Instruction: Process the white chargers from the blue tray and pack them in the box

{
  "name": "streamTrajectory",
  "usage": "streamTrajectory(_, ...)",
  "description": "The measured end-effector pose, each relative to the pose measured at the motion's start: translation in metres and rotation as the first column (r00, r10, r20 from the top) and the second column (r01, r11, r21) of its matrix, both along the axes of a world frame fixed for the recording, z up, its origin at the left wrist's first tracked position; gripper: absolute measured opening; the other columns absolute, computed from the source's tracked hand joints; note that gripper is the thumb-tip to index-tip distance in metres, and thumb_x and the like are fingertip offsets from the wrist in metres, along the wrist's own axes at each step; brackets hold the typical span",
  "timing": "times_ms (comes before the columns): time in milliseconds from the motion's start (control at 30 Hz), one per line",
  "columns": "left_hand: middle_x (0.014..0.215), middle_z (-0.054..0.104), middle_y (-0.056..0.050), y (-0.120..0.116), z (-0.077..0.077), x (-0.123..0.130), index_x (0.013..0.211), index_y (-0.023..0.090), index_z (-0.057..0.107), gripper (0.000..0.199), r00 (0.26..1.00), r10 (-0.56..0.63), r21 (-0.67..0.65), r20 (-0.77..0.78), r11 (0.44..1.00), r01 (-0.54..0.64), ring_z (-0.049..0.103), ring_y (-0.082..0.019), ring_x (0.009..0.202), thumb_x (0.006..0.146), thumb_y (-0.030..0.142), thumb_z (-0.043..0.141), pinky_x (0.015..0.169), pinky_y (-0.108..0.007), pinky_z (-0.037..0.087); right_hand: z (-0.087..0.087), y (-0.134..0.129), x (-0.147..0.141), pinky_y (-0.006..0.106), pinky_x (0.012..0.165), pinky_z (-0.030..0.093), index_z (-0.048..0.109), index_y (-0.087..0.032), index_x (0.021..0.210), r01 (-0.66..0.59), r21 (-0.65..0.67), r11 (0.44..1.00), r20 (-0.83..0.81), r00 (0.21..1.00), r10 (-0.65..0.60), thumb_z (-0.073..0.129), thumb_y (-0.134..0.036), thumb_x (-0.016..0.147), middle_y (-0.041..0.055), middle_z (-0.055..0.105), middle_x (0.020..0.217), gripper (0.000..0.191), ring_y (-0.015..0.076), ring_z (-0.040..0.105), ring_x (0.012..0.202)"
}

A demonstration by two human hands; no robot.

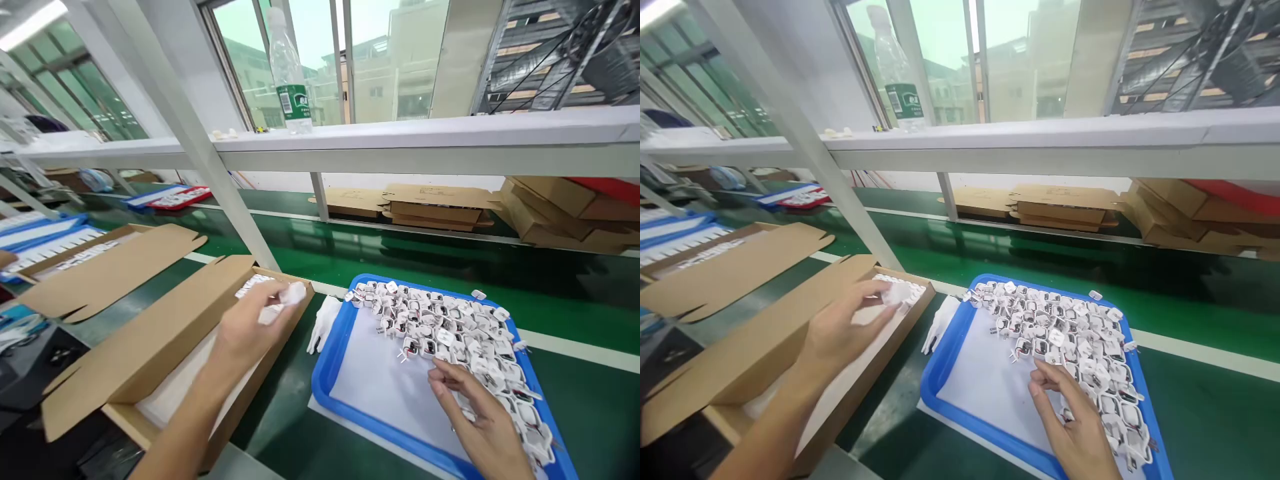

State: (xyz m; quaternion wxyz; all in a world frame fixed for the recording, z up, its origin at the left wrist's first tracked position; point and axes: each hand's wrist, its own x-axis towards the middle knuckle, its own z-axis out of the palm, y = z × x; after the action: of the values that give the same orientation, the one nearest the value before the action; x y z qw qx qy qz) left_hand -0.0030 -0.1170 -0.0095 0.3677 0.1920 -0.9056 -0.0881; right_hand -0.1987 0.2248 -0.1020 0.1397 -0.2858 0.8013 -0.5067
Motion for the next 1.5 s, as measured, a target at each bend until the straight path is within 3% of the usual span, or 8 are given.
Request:
streamTrajectory(200,0.1,0.077,-0.012,-0.087,-0.049,0.021,0.103,0.019,0.066,0.032,0.908,0.058,0.164,0.415,0.977,-0.137,0.074,-0.028,0.082,0.086,0.045,0.066,0.066,-0.035,0.061,-0.001,0.001,0.002,0.018,0.055,0.064,0.075,-0.038,0.124,0.014,0.033,0.999,0.144,0.989,-0.019,0.069,-0.061,0.089,0.0061,0.079,0.121,0.043,0.0293,0.076,0.112)
streamTrajectory(400,0.118,0.07,-0.012,-0.107,-0.095,0.012,0.095,0.022,0.066,0.02,0.881,-0.083,0.142,0.465,0.99,0.019,0.063,-0.034,0.115,0.082,0.037,0.069,0.098,-0.048,0.054,-0.006,-0.001,-0.004,0.018,0.054,0.063,0.077,-0.04,0.122,0.017,0.045,0.999,0.195,0.981,-0.026,0.07,-0.064,0.087,0.005,0.079,0.122,0.043,0.0299,0.075,0.114)
streamTrajectory(667,0.139,0.057,-0.014,-0.121,-0.113,0.002,0.099,0.023,0.069,0.016,0.843,-0.134,0.119,0.52,0.989,0.083,0.051,-0.038,0.131,0.085,0.03,0.069,0.108,-0.058,0.045,0.01,-0.011,0.007,0.014,0.053,0.061,0.081,-0.037,0.113,0.146,0.018,0.989,0.173,0.974,-0.147,0.073,-0.06,0.086,0.0055,0.079,0.124,0.036,0.026,0.078,0.103)
streamTrajectory(867,0.136,0.06,-0.019,-0.112,-0.102,0.003,0.1,0.02,0.065,0.018,0.857,-0.069,0.076,0.51,0.997,0.035,0.055,-0.04,0.129,0.087,0.032,0.067,0.106,-0.061,0.048,-0.009,-0.003,-0.005,0.016,0.051,0.062,0.081,-0.037,0.117,0.026,0.013,1.0,0.109,0.994,-0.027,0.073,-0.055,0.089,0.0059,0.081,0.121,0.035,0.0271,0.08,0.099)
streamTrajectory(1033,0.145,0.057,-0.018,-0.081,-0.044,0.0,0.126,0.021,0.063,0.034,0.878,-0.086,0.086,0.47,0.995,0.051,0.053,-0.038,0.134,0.098,0.037,0.054,0.111,-0.059,0.046,-0.008,-0.001,-0.009,0.023,0.067,0.068,0.082,-0.032,0.112,0.037,-0.031,0.999,-0.042,0.998,-0.038,0.073,-0.051,0.091,0.0059,0.081,0.119,0.03,0.029,0.077,0.11)
streamTrajectory(1200,0.138,0.067,-0.01,-0.007,-0.003,-0.027,0.13,0.028,0.066,0.035,0.884,-0.301,0.184,0.357,0.951,0.249,0.063,-0.031,0.128,0.1,0.044,0.059,0.11,-0.044,0.051,0.012,-0.004,-0.01,0.033,0.081,0.066,0.08,-0.025,0.102,0.056,-0.194,0.979,-0.15,0.985,-0.086,0.067,-0.041,0.098,0.0058,0.081,0.089,0.022,0.0234,0.077,0.086)
streamTrajectory(1367,0.13,0.074,-0.011,0.085,-0.041,-0.078,0.129,0.026,0.067,0.033,0.684,-0.485,0.364,0.544,0.872,0.328,0.072,-0.036,0.117,0.097,0.035,0.065,0.097,-0.044,0.058,0.018,-0.005,-0.016,0.033,0.076,0.063,0.077,-0.022,0.098,0.078,-0.265,0.961,-0.145,0.982,-0.119,0.063,-0.034,0.101,0.0038,0.077,0.08,0.018,0.0203,0.073,0.077)
streamTrajectory(1500,0.116,0.075,-0.022,0.128,-0.08,-0.12,0.12,0.014,0.067,0.036,0.687,-0.434,0.363,0.583,0.895,0.258,0.076,-0.043,0.099,0.091,0.034,0.072,0.082,-0.049,0.059,0.013,-0.005,-0.022,0.032,0.076,0.061,0.075,-0.021,0.1,0.037,-0.274,0.961,-0.186,0.978,-0.09,0.06,-0.032,0.103,0.0037,0.076,0.08,0.019,0.0195,0.072,0.077)
